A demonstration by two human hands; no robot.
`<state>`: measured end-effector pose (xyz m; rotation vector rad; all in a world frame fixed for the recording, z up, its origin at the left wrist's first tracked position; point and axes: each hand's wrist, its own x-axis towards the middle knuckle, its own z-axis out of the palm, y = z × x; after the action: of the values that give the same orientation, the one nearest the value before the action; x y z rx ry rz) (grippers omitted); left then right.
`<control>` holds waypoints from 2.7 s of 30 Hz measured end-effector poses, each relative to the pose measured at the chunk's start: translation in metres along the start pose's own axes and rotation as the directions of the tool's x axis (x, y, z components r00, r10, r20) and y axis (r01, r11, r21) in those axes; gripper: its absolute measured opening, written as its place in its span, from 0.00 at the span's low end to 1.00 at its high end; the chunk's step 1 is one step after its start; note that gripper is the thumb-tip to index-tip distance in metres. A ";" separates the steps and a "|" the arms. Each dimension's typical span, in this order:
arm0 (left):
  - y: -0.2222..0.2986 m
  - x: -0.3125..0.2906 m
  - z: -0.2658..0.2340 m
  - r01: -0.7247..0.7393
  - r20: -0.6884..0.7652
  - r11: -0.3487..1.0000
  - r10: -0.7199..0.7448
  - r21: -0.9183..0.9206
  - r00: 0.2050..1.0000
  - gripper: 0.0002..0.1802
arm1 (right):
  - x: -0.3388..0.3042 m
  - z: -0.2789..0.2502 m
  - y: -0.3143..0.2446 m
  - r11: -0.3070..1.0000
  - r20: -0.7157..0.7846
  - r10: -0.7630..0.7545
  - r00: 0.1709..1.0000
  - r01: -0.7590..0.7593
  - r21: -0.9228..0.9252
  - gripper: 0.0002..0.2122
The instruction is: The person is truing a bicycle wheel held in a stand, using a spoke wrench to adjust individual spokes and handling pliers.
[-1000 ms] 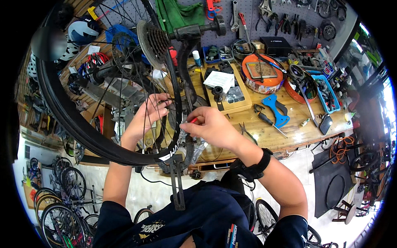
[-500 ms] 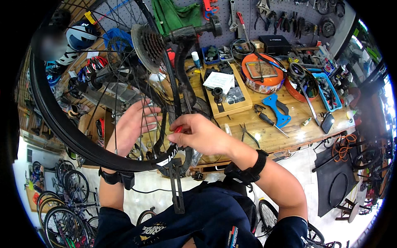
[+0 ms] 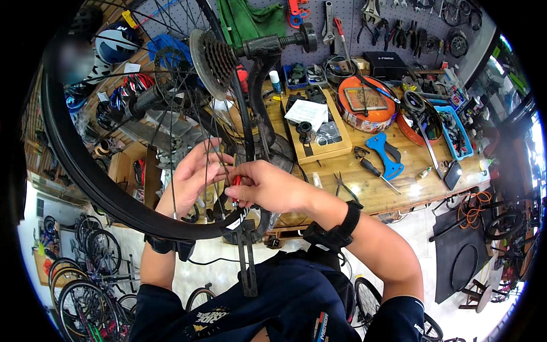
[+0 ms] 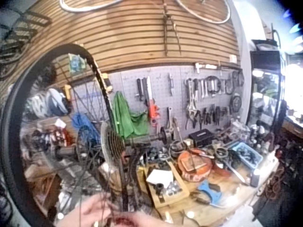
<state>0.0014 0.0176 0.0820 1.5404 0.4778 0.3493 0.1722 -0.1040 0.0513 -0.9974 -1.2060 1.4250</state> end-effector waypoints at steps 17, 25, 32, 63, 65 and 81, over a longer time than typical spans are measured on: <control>0.003 0.003 -0.005 -0.025 0.047 1.000 0.026 -0.008 0.999 0.35 | 0.007 0.007 -0.009 0.915 0.000 0.048 0.999 -0.044 -0.401 0.12; 0.008 -0.001 -0.009 -0.037 0.088 0.999 0.036 0.004 0.995 0.36 | 0.020 -0.005 0.001 0.998 0.146 -0.036 0.989 0.043 -0.050 0.12; 0.013 -0.004 -0.007 -0.011 0.094 1.000 0.013 -0.018 0.995 0.35 | 0.018 0.022 -0.032 0.813 -0.094 -0.046 0.994 -0.018 -0.582 0.11; 0.038 -0.013 0.001 -0.059 0.009 0.992 0.058 0.108 0.998 0.25 | 0.013 0.029 -0.017 0.984 -0.027 -0.173 0.984 0.172 -0.046 0.11; 0.031 -0.011 -0.005 -0.060 0.030 0.988 0.056 0.142 0.998 0.25 | 0.014 0.036 -0.022 0.946 -0.126 -0.179 0.976 0.135 -0.296 0.10; 0.025 -0.006 -0.013 -0.077 0.084 0.990 0.067 0.115 0.994 0.27 | 0.015 0.014 -0.022 0.964 0.082 -0.044 0.996 0.064 -0.258 0.15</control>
<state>-0.0086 0.0257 0.1081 1.6833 0.3868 0.3188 0.1596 -0.0914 0.0755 -1.0864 -1.4940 1.2928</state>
